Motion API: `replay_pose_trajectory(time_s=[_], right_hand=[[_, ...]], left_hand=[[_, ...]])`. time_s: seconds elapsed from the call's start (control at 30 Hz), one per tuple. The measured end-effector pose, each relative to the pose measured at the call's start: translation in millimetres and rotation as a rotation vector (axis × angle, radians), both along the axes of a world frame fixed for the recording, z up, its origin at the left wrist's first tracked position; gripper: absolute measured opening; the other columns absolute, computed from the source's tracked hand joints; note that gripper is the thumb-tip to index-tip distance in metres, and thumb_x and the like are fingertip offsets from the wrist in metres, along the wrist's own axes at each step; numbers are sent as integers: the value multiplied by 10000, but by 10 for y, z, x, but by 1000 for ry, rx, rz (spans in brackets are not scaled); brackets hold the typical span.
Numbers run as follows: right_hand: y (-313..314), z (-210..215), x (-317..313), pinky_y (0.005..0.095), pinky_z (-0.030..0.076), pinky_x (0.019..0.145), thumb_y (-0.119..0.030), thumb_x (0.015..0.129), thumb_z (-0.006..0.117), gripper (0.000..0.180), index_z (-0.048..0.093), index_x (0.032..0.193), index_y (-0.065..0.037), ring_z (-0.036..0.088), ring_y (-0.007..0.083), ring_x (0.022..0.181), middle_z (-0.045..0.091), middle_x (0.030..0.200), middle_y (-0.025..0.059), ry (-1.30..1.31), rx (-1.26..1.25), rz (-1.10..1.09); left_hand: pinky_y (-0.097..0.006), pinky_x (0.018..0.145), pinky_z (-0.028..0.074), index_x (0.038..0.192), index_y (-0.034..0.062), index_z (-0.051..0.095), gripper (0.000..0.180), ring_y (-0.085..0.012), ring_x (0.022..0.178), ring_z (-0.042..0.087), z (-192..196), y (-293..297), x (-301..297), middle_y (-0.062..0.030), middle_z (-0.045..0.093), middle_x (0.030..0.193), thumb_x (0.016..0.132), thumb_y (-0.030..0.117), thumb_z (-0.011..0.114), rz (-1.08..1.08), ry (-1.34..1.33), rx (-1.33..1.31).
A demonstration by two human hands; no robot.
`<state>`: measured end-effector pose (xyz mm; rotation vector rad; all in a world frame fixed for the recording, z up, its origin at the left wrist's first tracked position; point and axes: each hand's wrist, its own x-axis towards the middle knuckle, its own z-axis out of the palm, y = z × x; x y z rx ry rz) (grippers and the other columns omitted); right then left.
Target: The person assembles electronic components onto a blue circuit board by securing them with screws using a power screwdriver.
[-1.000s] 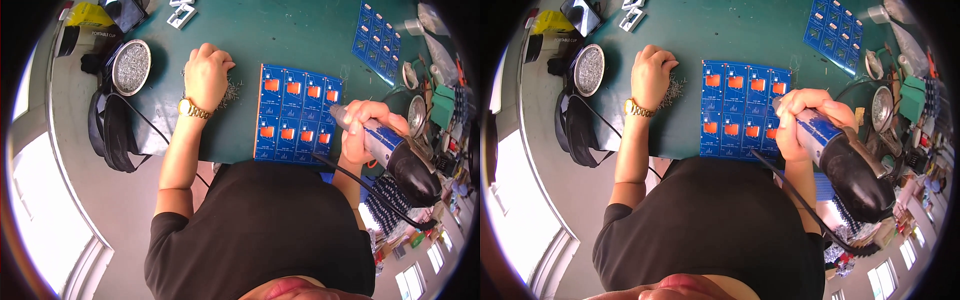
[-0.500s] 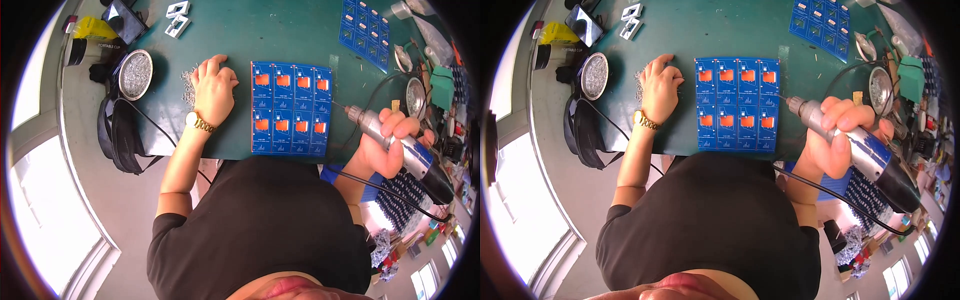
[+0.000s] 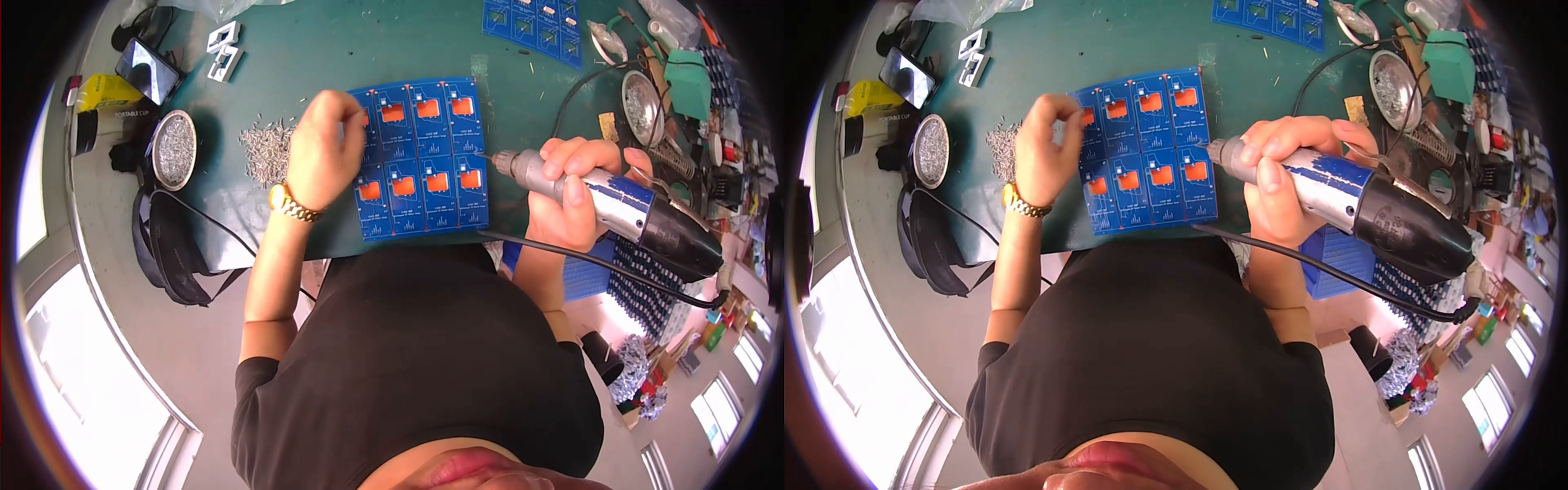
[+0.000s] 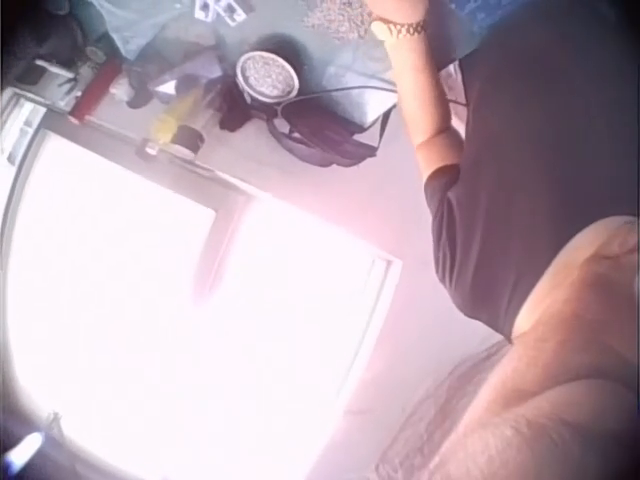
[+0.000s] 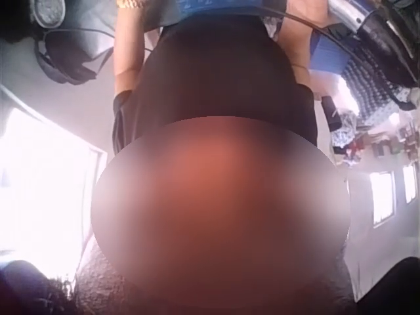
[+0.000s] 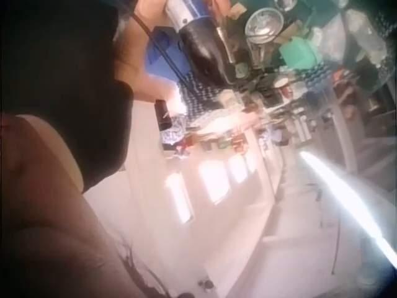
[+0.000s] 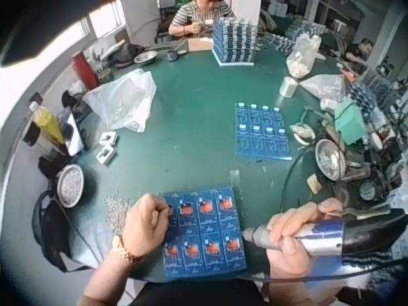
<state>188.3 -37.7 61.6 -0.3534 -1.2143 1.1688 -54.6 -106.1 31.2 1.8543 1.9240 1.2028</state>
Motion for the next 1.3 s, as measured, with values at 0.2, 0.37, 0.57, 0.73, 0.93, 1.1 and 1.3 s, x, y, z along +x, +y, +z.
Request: replay_pose_trajectory(time_s=[0.2, 0.37, 0.57, 0.73, 0.93, 1.1, 1.3], right_hand=[[-9, -66, 26, 404, 464, 687, 1, 772, 583, 602, 365, 1314, -144, 553, 209, 675, 545, 860, 86, -33, 9, 70], [6, -100, -17, 354, 538, 657, 80, 761, 652, 596, 377, 1257, -104, 590, 180, 682, 577, 829, 83, 32, -3, 104], [36, -77, -77, 336, 537, 645, 75, 771, 645, 587, 349, 1247, -97, 586, 175, 678, 570, 827, 81, 14, -24, 111], [83, -112, -127, 326, 536, 645, 73, 772, 650, 602, 331, 1253, -99, 583, 175, 677, 569, 834, 82, 8, -23, 86], [113, -111, -188, 321, 538, 648, 72, 776, 650, 612, 317, 1259, -103, 588, 177, 683, 568, 840, 86, -16, -29, 66], [141, -133, -171, 322, 544, 655, 73, 778, 650, 611, 322, 1262, -103, 595, 179, 694, 570, 843, 92, -69, 11, 54], [156, -150, -162, 338, 550, 661, 72, 780, 646, 620, 328, 1282, -101, 596, 180, 698, 574, 848, 95, -20, 15, 54]], left_hand=[[-339, 667, 509, 868, 22, 586, 116, -259, 730, 632, -4, 268, 305, -107, 621, 791, 770, -7, 642, -160, 30, -147], [-419, 810, 477, 864, 41, 647, 85, -284, 791, 624, -90, 401, 434, -92, 634, 805, 782, 39, 670, -238, 94, -120], [-359, 840, 394, 784, 110, 695, 84, -206, 857, 575, -211, 511, 468, -2, 602, 859, 708, 110, 728, -202, 136, -56], [-386, 882, 360, 769, 143, 713, 92, -207, 939, 514, -204, 513, 477, 32, 580, 928, 682, 156, 740, -198, 149, -99], [-457, 954, 337, 749, 161, 716, 85, -229, 1070, 496, -180, 507, 455, 29, 580, 988, 670, 147, 744, -288, 121, -87], [-584, 1020, 264, 745, 187, 718, 74, -277, 1166, 473, -213, 484, 432, 21, 593, 1037, 684, 155, 744, -170, 134, -104], [-441, 949, 375, 802, 129, 704, 131, -249, 1009, 589, -234, 453, 419, 6, 653, 888, 686, 88, 750, -181, 49, -19]])
